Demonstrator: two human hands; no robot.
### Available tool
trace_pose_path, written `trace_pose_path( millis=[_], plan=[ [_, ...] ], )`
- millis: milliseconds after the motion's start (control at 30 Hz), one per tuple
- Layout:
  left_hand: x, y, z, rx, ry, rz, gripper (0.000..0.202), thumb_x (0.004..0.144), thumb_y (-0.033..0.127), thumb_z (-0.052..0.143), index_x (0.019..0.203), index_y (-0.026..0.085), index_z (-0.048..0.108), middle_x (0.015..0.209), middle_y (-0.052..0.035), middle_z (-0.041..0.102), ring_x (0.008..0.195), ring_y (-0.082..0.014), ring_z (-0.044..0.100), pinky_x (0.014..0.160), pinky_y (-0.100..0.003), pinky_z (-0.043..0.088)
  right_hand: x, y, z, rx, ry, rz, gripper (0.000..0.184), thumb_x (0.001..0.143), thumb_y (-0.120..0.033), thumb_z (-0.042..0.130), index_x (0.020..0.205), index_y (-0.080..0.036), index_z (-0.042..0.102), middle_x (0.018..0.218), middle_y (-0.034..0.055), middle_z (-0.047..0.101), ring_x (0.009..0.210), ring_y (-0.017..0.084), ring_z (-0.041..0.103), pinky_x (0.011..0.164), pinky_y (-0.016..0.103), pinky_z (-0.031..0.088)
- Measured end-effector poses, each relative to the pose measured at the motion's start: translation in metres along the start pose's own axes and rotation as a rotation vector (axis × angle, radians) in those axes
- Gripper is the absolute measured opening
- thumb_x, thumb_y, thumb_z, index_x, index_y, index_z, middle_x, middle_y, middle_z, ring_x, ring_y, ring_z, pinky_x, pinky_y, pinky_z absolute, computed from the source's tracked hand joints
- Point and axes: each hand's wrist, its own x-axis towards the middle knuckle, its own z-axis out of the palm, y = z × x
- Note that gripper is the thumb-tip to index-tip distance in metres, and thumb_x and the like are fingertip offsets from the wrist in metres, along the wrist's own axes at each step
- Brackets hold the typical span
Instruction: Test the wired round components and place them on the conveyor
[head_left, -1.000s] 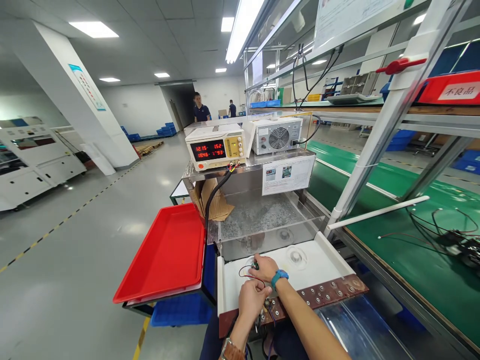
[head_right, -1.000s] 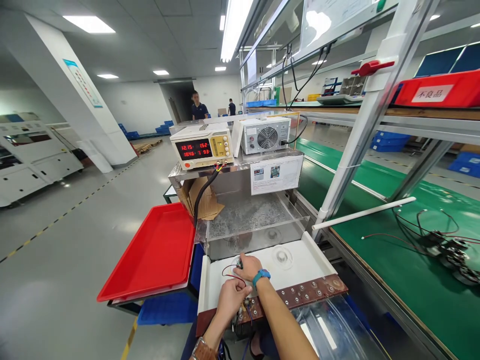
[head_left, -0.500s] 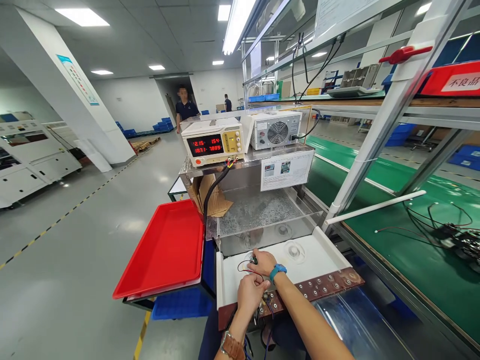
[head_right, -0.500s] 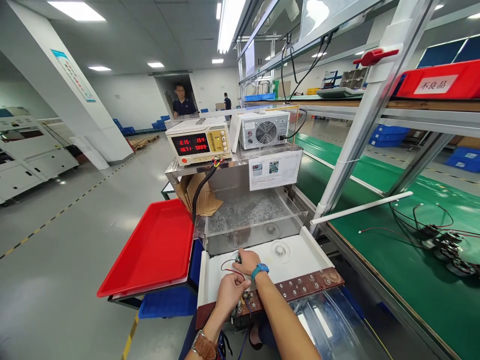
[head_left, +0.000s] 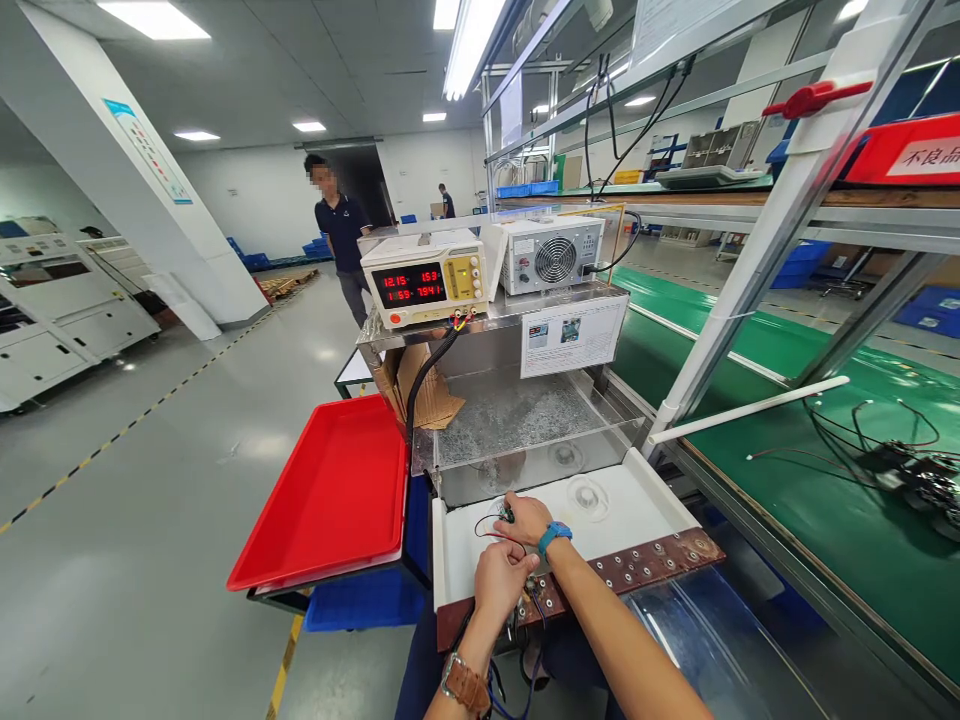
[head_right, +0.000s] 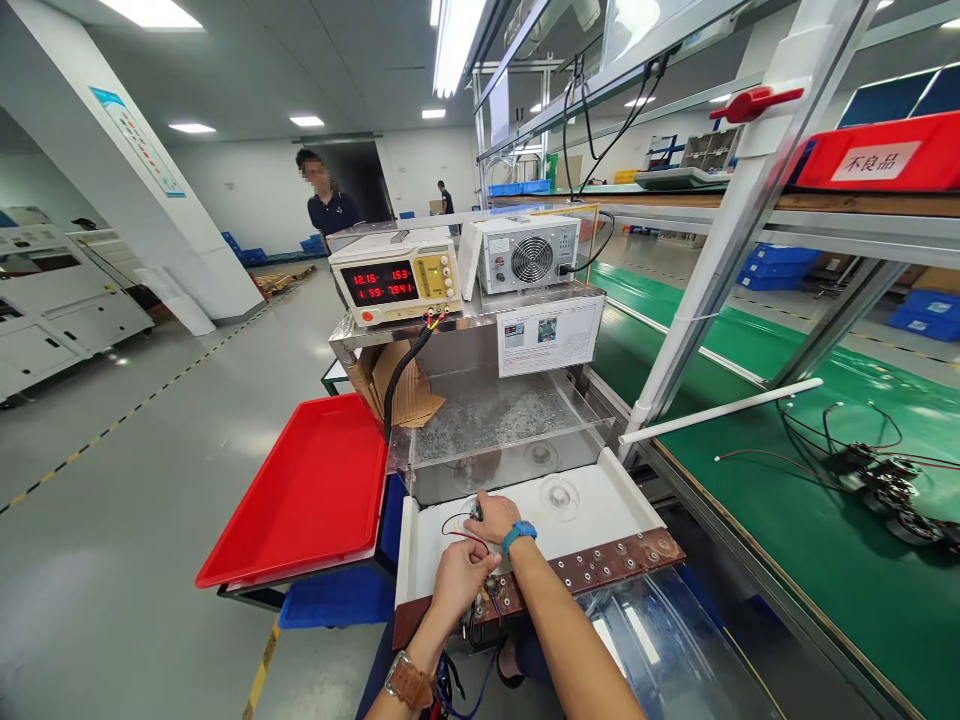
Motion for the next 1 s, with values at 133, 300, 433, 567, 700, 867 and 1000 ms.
trace_pose_path(
  millis=[133,300,433,567,700,867,1000],
  plan=[
    [-0.001,0.0,0.0,0.015,0.006,-0.009,0.017,0.073,0.031,0.067,0.065,0.016,0.062,0.063,0.0,0.064,0.058,-0.012,0.051,0.056,-0.024,0.03,-0.001,0.0,-0.002,0.002,-0.016,-0.007,0.047,0.077,-0.051,0.062,0.11,-0.018,0.056,0.097,0.0095,0.068,0.091,0.024,0.063,0.071,0.029,0.036],
    [0.002,-0.002,0.003,-0.083,0.066,0.033,0.021,0.074,0.036,0.062,0.068,0.016,0.062,0.066,-0.0027,0.066,0.06,-0.0145,0.056,0.06,-0.025,0.036,0.003,-0.002,0.0,-0.019,-0.013,-0.008,0.041,0.073,-0.039,0.064,0.107,-0.018,0.057,0.096,0.009,0.069,0.09,0.024,0.064,0.071,0.029,0.037],
    [0.003,-0.011,0.004,-0.269,0.124,0.18,0.04,0.075,0.053,0.054,0.078,0.015,0.065,0.077,-0.0091,0.069,0.073,-0.0223,0.063,0.072,-0.032,0.046,-0.004,-0.008,-0.01,0.057,0.132,0.018,0.033,0.074,-0.039,0.062,0.101,-0.02,0.059,0.088,0.0059,0.069,0.084,0.022,0.063,0.069,0.028,0.037],
    [0.007,-0.02,-0.001,-0.336,0.169,0.109,0.057,0.063,0.069,0.058,0.085,0.017,0.067,0.093,-0.0118,0.072,0.096,-0.03,0.065,0.092,-0.041,0.046,-0.022,0.002,-0.041,0.357,0.497,0.186,0.032,0.077,-0.045,0.061,0.098,-0.021,0.059,0.074,-0.0006,0.063,0.069,0.015,0.058,0.063,0.024,0.035],
    [0.006,0.006,-0.008,-0.508,0.05,-0.026,0.079,0.049,0.072,0.071,0.103,0.014,0.065,0.098,-0.0131,0.072,0.094,-0.0306,0.066,0.086,-0.043,0.052,-0.063,0.06,-0.086,0.605,0.909,0.383,0.034,0.074,-0.046,0.064,0.092,-0.018,0.06,0.061,-0.0042,0.051,0.058,0.012,0.048,0.057,0.022,0.034],
    [-0.02,0.069,-0.017,-0.848,-0.045,0.257,0.074,0.066,0.057,0.075,0.128,0.022,0.053,0.135,-0.0087,0.057,0.117,-0.0244,0.059,0.096,-0.034,0.051,-0.166,0.182,-0.149,0.652,1.347,0.65,0.048,0.071,-0.058,0.064,0.091,-0.014,0.062,0.064,0.0004,0.055,0.059,0.014,0.047,0.055,0.025,0.035],
    [-0.015,0.067,-0.009,-0.615,-0.076,0.221,0.068,0.062,0.065,0.071,0.111,0.018,0.064,0.121,-0.0093,0.066,0.11,-0.0283,0.062,0.097,-0.038,0.051,-0.25,0.277,-0.187,0.436,1.325,1.183,0.049,0.069,-0.053,0.069,0.096,-0.012,0.065,0.087,0.0122,0.067,0.077,0.023,0.06,0.064,0.029,0.041]
  ],
)
